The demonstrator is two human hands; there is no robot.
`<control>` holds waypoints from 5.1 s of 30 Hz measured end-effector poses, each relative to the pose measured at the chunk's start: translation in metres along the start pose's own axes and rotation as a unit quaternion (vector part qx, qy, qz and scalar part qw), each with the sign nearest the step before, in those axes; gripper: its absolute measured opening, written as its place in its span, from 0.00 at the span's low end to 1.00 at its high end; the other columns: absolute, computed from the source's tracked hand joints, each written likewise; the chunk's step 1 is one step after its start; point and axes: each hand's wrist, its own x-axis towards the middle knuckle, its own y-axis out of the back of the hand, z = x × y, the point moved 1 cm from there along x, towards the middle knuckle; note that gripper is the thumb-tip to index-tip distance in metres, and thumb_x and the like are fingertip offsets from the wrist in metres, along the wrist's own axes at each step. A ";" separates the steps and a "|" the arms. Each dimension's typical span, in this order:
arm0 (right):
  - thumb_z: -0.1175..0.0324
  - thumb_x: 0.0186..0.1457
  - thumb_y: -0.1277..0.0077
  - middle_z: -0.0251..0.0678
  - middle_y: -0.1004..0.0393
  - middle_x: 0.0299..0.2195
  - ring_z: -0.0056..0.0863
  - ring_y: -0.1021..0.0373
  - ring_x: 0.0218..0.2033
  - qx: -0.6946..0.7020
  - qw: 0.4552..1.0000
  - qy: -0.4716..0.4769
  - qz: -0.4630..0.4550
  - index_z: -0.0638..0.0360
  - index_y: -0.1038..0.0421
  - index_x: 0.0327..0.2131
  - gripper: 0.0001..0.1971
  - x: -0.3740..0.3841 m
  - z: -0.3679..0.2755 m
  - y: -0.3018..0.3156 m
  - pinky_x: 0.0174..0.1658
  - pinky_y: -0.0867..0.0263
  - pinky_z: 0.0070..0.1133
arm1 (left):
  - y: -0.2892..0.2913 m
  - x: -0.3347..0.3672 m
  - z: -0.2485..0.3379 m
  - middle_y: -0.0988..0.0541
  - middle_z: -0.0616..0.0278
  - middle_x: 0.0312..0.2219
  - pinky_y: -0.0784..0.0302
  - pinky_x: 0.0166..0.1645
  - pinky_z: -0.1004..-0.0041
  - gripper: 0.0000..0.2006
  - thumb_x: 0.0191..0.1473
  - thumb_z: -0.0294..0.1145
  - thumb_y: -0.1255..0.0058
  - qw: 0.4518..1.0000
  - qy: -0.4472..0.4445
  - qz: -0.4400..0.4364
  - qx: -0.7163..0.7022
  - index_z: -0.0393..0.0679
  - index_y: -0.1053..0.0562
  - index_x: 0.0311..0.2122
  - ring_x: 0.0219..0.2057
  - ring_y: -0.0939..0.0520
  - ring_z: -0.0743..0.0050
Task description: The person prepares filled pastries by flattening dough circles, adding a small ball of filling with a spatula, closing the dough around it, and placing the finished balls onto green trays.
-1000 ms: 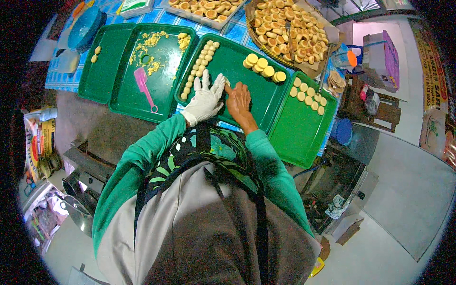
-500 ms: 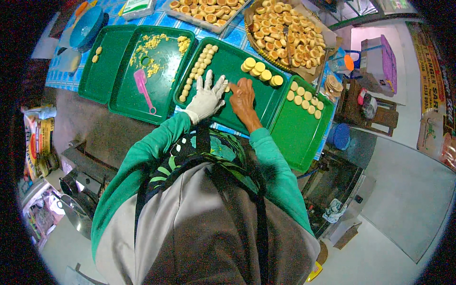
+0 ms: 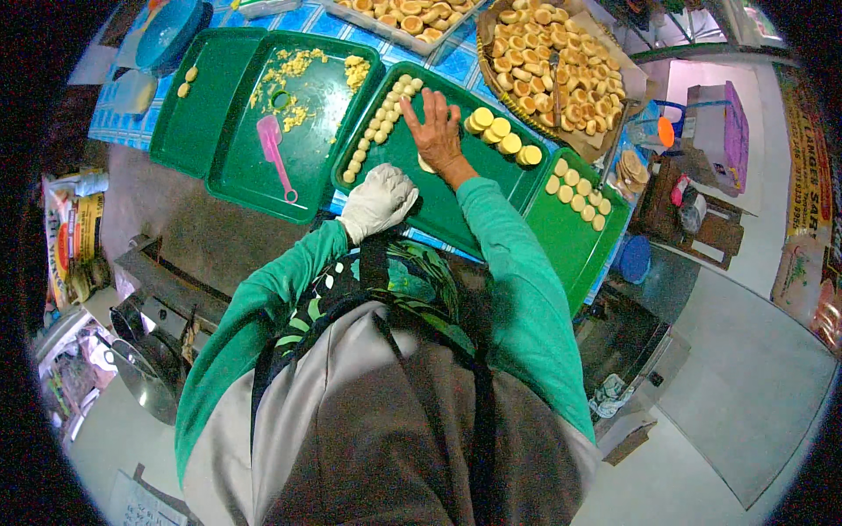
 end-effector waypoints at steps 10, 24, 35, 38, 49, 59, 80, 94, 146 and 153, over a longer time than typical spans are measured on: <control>0.73 0.53 0.54 0.53 0.42 0.59 0.48 0.41 0.56 -0.032 0.998 -0.033 -0.037 0.45 0.45 0.64 0.33 0.007 -0.008 0.000 0.51 0.47 0.45 | -0.007 0.003 -0.007 0.25 0.56 0.25 0.29 0.45 0.62 0.08 0.53 0.34 0.46 0.995 -0.065 0.075 0.022 0.40 0.28 0.28 0.34 0.24 0.55; 0.73 0.54 0.55 0.57 0.41 0.58 0.51 0.40 0.55 -0.009 0.995 -0.067 -0.078 0.46 0.47 0.65 0.33 0.012 -0.037 0.001 0.52 0.47 0.49 | -0.003 0.000 -0.002 0.24 0.53 0.30 0.29 0.50 0.61 0.10 0.54 0.36 0.48 0.998 -0.018 0.056 0.012 0.39 0.26 0.30 0.39 0.23 0.53; 0.81 0.44 0.53 0.42 0.36 0.33 0.41 0.40 0.36 0.102 0.965 -0.185 -0.154 0.44 0.28 0.52 0.30 -0.065 -0.015 0.063 0.34 0.41 0.35 | 0.002 0.027 0.002 0.45 0.45 0.65 0.55 0.63 0.32 0.36 0.56 0.43 0.51 0.989 0.047 -0.073 0.116 0.33 0.46 0.64 0.65 0.54 0.24; 0.80 0.45 0.53 0.43 0.36 0.33 0.41 0.40 0.36 0.036 0.965 -0.189 -0.176 0.43 0.29 0.53 0.30 -0.065 -0.018 0.065 0.35 0.42 0.35 | -0.005 0.034 0.000 0.49 0.49 0.66 0.61 0.62 0.30 0.40 0.56 0.49 0.51 0.987 0.051 -0.098 0.117 0.36 0.49 0.66 0.66 0.58 0.26; 0.77 0.45 0.52 0.40 0.36 0.31 0.38 0.41 0.36 0.058 0.969 -0.119 -0.208 0.44 0.28 0.52 0.27 -0.091 -0.021 0.091 0.35 0.46 0.33 | -0.005 0.026 0.007 0.44 0.49 0.65 0.60 0.65 0.34 0.39 0.58 0.54 0.54 0.985 -0.016 -0.104 0.134 0.40 0.47 0.66 0.65 0.53 0.26; 0.78 0.45 0.52 0.41 0.36 0.32 0.40 0.40 0.37 0.099 0.956 -0.170 -0.217 0.45 0.26 0.49 0.26 -0.082 -0.011 0.086 0.36 0.44 0.35 | 0.007 0.026 0.009 0.38 0.47 0.62 0.60 0.65 0.33 0.32 0.58 0.49 0.54 0.981 -0.010 -0.140 0.131 0.40 0.40 0.63 0.65 0.51 0.27; 0.78 0.45 0.52 0.45 0.36 0.32 0.42 0.40 0.36 0.082 0.965 -0.155 -0.193 0.47 0.28 0.52 0.27 -0.064 -0.015 0.071 0.34 0.43 0.36 | -0.003 0.014 0.007 0.35 0.51 0.61 0.62 0.66 0.35 0.30 0.59 0.53 0.57 0.987 0.032 -0.137 0.077 0.47 0.37 0.62 0.65 0.51 0.27; 0.73 0.50 0.53 0.43 0.34 0.32 0.41 0.39 0.37 0.063 0.968 -0.143 -0.198 0.46 0.26 0.50 0.22 -0.051 -0.019 0.058 0.34 0.41 0.34 | 0.002 0.003 -0.007 0.22 0.52 0.46 0.34 0.58 0.52 0.17 0.57 0.39 0.50 0.991 0.055 0.113 -0.033 0.41 0.26 0.49 0.53 0.28 0.42; 0.76 0.33 0.34 0.41 0.31 0.37 0.45 0.33 0.41 0.322 0.896 -0.296 -0.077 0.57 0.26 0.34 0.19 -0.061 0.028 0.084 0.43 0.34 0.36 | -0.025 0.071 -0.004 0.19 0.44 0.32 0.23 0.42 0.57 0.17 0.42 0.41 0.40 0.889 0.451 -0.016 -0.079 0.38 0.21 0.33 0.37 0.18 0.46; 0.79 0.31 0.34 0.42 0.30 0.36 0.46 0.34 0.41 0.330 0.891 -0.308 -0.053 0.57 0.26 0.35 0.21 -0.066 0.022 0.083 0.43 0.34 0.37 | -0.028 0.068 0.014 0.19 0.45 0.30 0.24 0.42 0.55 0.15 0.44 0.39 0.42 0.904 0.415 0.034 -0.099 0.40 0.22 0.33 0.35 0.19 0.43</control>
